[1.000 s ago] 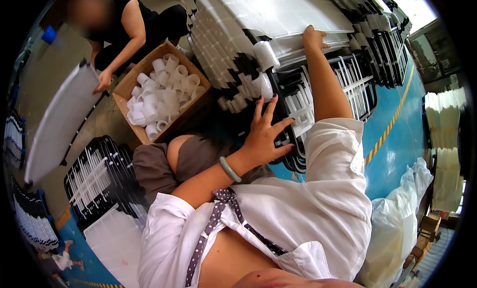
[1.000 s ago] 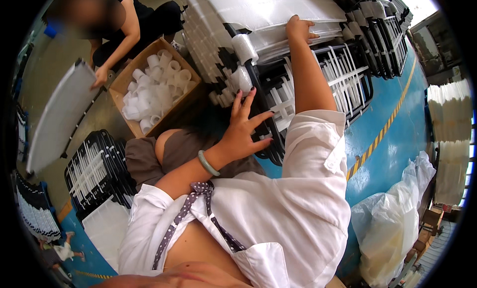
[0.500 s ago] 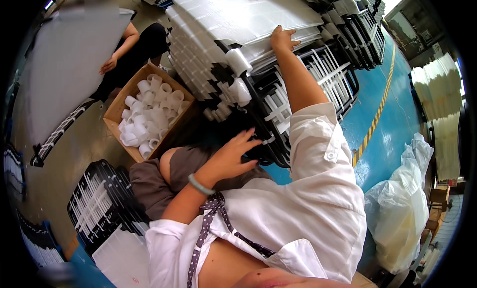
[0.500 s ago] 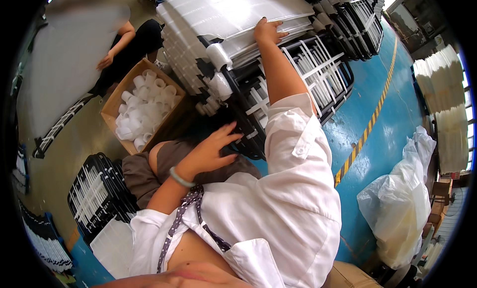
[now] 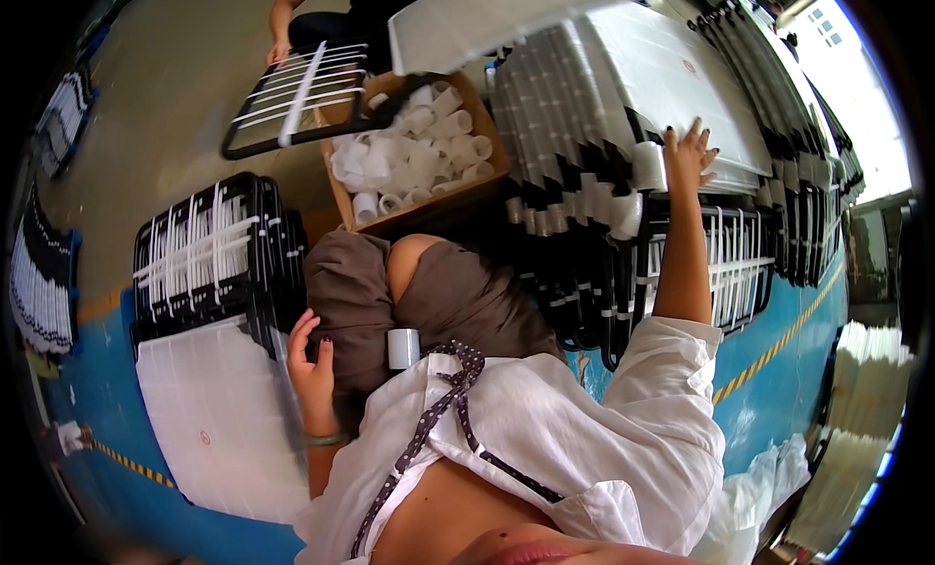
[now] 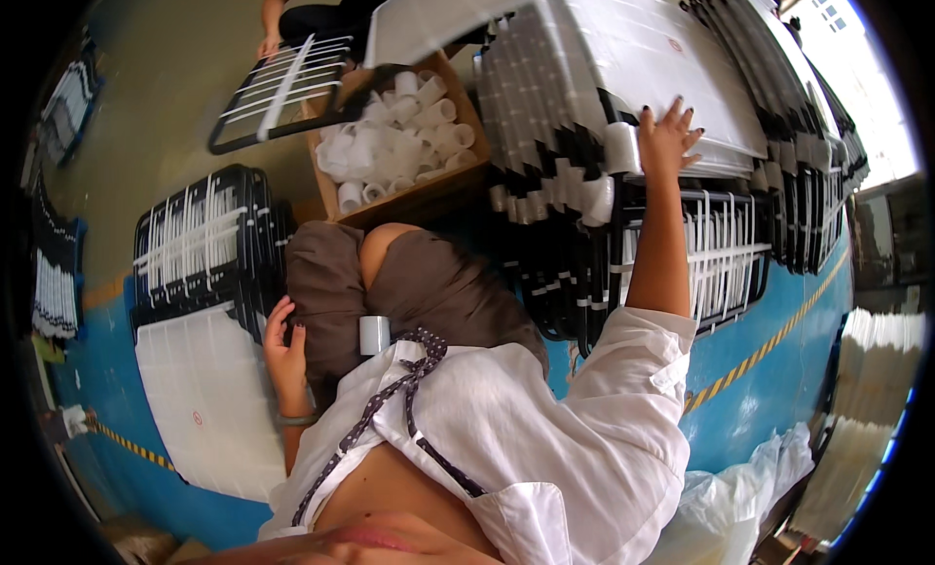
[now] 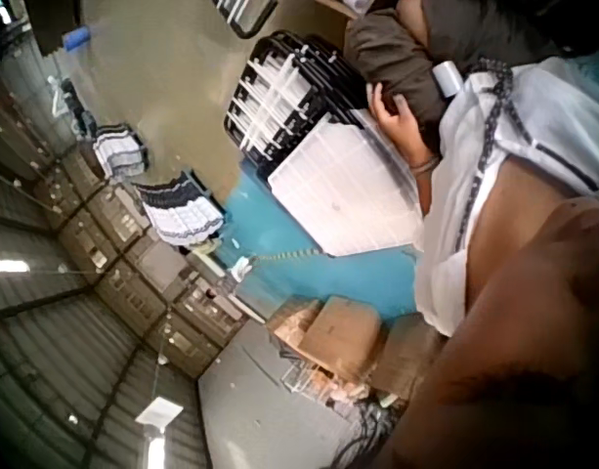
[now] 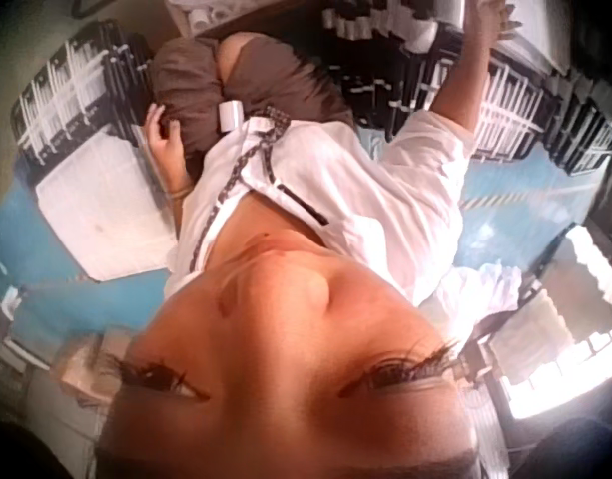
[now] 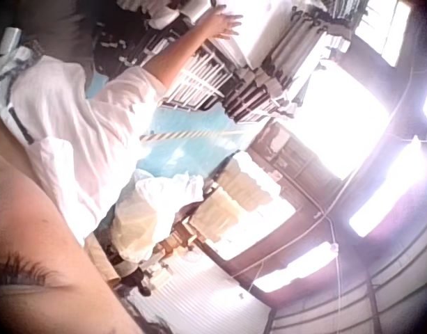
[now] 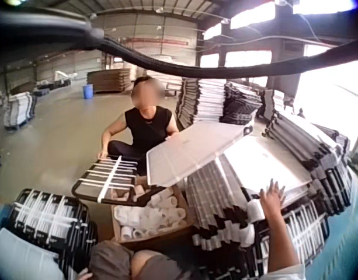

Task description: The person places white plastic cylinders into a black gridded frame, then fits a large white plastic lid onto the frame and presses it down to secure it.

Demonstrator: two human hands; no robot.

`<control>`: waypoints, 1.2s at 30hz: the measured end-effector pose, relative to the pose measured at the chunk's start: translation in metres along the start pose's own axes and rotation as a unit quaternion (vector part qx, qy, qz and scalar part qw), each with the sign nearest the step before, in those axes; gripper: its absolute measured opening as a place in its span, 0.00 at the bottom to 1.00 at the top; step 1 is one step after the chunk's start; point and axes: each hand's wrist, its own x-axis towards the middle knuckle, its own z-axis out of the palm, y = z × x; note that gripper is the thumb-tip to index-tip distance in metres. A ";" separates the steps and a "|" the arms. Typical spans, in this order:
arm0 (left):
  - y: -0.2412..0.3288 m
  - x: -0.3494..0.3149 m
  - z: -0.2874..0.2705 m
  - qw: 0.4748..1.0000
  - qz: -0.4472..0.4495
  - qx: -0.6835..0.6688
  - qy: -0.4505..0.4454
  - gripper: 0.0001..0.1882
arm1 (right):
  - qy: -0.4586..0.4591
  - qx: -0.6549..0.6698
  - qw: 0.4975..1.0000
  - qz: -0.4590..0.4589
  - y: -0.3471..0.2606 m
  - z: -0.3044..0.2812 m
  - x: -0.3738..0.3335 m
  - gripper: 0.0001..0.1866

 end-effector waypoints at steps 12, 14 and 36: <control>-0.035 0.017 -0.016 0.989 -0.017 -0.040 0.139 0.21 | 0.172 0.068 0.926 -0.328 0.010 -0.036 -0.013 0.26; -0.041 0.021 -0.029 0.980 -0.066 -0.055 0.178 0.19 | 0.123 0.238 0.887 -0.376 -0.060 -0.079 -0.098 0.23; -0.008 0.254 0.106 0.811 -0.245 -0.508 0.158 0.12 | -0.274 0.319 0.781 -0.462 -0.270 0.184 -0.290 0.18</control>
